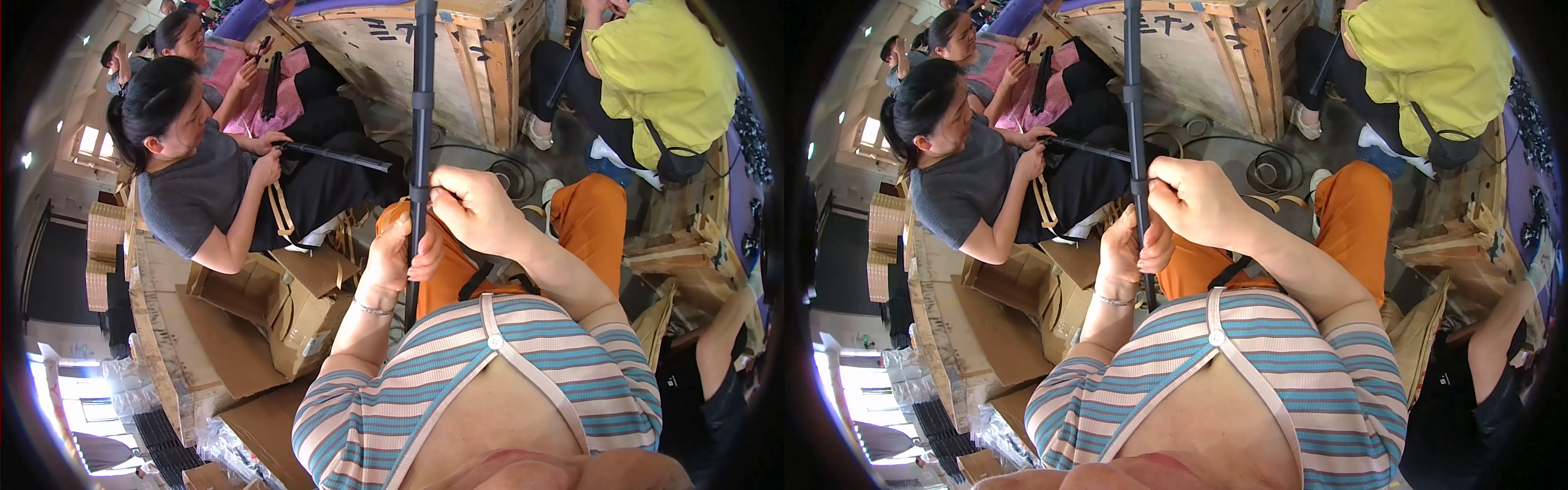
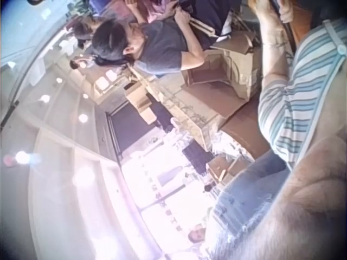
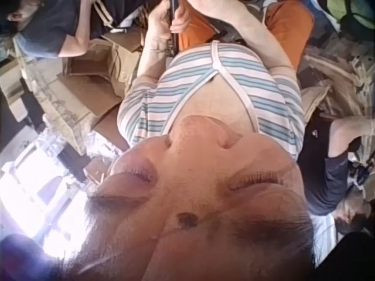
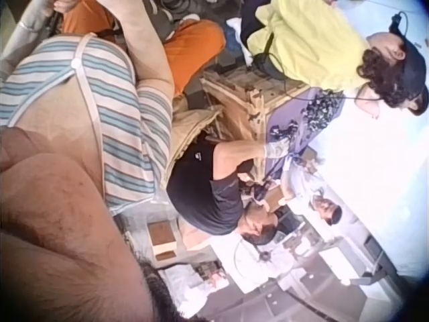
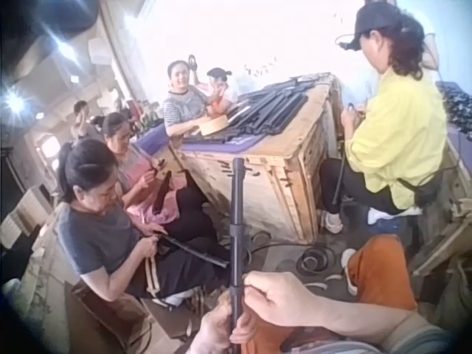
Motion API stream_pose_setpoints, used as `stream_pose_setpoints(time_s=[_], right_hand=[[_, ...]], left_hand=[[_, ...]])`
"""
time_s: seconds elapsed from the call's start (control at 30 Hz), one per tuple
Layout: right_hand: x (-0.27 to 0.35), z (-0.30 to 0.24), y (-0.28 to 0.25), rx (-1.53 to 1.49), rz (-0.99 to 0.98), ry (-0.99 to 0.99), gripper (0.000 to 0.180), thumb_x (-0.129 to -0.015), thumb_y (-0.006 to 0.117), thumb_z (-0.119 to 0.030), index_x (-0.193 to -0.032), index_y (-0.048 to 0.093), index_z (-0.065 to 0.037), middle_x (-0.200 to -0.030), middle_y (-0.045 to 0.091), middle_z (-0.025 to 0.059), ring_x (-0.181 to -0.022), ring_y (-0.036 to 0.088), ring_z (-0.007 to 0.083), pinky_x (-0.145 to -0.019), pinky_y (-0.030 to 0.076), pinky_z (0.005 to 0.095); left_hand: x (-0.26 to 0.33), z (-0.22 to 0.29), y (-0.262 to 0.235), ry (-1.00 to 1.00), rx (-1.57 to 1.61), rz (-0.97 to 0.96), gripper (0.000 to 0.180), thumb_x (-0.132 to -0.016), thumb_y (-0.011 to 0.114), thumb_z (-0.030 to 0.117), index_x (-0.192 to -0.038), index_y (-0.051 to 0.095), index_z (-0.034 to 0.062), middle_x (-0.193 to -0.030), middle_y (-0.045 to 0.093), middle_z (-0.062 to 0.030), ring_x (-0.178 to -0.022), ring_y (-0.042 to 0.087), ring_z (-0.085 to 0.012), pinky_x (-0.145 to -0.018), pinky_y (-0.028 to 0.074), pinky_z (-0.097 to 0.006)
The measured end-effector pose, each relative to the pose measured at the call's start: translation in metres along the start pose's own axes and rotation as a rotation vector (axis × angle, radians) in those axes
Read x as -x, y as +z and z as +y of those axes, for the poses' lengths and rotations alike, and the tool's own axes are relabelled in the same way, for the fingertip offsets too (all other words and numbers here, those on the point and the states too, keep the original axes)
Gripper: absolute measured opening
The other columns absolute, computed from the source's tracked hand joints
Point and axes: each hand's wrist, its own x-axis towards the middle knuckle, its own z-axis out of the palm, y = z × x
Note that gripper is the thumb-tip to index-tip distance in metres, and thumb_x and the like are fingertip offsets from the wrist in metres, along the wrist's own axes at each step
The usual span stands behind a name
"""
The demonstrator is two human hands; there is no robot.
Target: Applying yellow adhesive tape to black rods as part of a manufacturing assembly process.
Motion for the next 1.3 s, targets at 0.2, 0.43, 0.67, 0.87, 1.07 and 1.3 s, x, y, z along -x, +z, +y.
stream_pose_setpoints(time_s=[0.2,0.43,0.67,0.87,1.07,1.3], right_hand=[[0.006,0.058,0.013,0.004,-0.218,0.309,0.017,-0.081,0.048,-0.016,-0.089,0.056,-0.003,-0.079,0.056,0.0227,-0.075,0.057,0.0361,-0.067,0.044,0.0373],[-0.002,0.020,-0.018,-0.937,-0.297,0.274,0.021,-0.091,0.046,-0.023,-0.105,0.051,-0.007,-0.071,0.046,-0.0046,-0.060,0.037,0.0000,-0.053,0.030,0.0171],[-0.009,0.002,-0.016,-0.492,-0.264,0.053,0.027,-0.088,0.055,-0.026,-0.103,0.052,-0.003,-0.073,0.050,-0.0036,-0.054,0.036,0.0012,-0.047,0.028,0.0167],[-0.009,0.017,-0.023,-0.516,-0.287,0.069,0.023,-0.088,0.056,-0.020,-0.101,0.053,-0.001,-0.074,0.051,-0.0011,-0.067,0.044,0.0054,-0.063,0.040,0.0217],[-0.011,0.005,-0.031,-0.530,-0.316,0.146,0.023,-0.086,0.058,-0.020,-0.100,0.051,-0.003,-0.074,0.047,-0.0038,-0.056,0.035,0.0015,-0.048,0.027,0.0163],[-0.005,0.020,-0.040,-0.734,-0.294,0.107,0.018,-0.087,0.056,-0.018,-0.098,0.052,-0.005,-0.078,0.046,-0.0029,-0.057,0.038,0.0021,-0.048,0.029,0.0168]], left_hand=[[-0.004,0.002,0.018,-0.101,-0.063,-0.229,0.047,-0.088,0.046,0.035,-0.053,0.043,0.0038,-0.047,0.041,-0.0062,-0.036,0.037,-0.0118,-0.031,0.024,-0.022],[-0.017,0.004,-0.007,-0.250,0.441,-0.347,0.041,-0.089,0.042,0.036,-0.062,0.041,0.0044,-0.049,0.039,-0.0028,-0.037,0.035,-0.0094,-0.031,0.029,-0.020],[-0.017,0.002,-0.007,-0.273,0.416,-0.345,0.036,-0.088,0.043,0.032,-0.064,0.041,0.0049,-0.051,0.039,-0.0028,-0.037,0.033,-0.0088,-0.031,0.028,-0.020],[-0.022,0.005,-0.002,-0.250,0.374,-0.349,0.045,-0.093,0.033,0.039,-0.063,0.039,0.0054,-0.050,0.035,-0.0014,-0.036,0.029,-0.0073,-0.028,0.022,-0.018],[-0.026,0.007,0.001,-0.178,0.041,-0.198,0.049,-0.091,0.033,0.048,-0.070,0.043,0.0053,-0.054,0.036,-0.0008,-0.040,0.033,-0.0089,-0.034,0.024,-0.021],[-0.004,-0.007,-0.020,-0.152,-0.298,-0.132,0.053,-0.088,0.040,0.051,-0.089,0.054,-0.0003,-0.058,0.052,-0.0066,-0.045,0.047,-0.0103,-0.040,0.036,-0.020]])
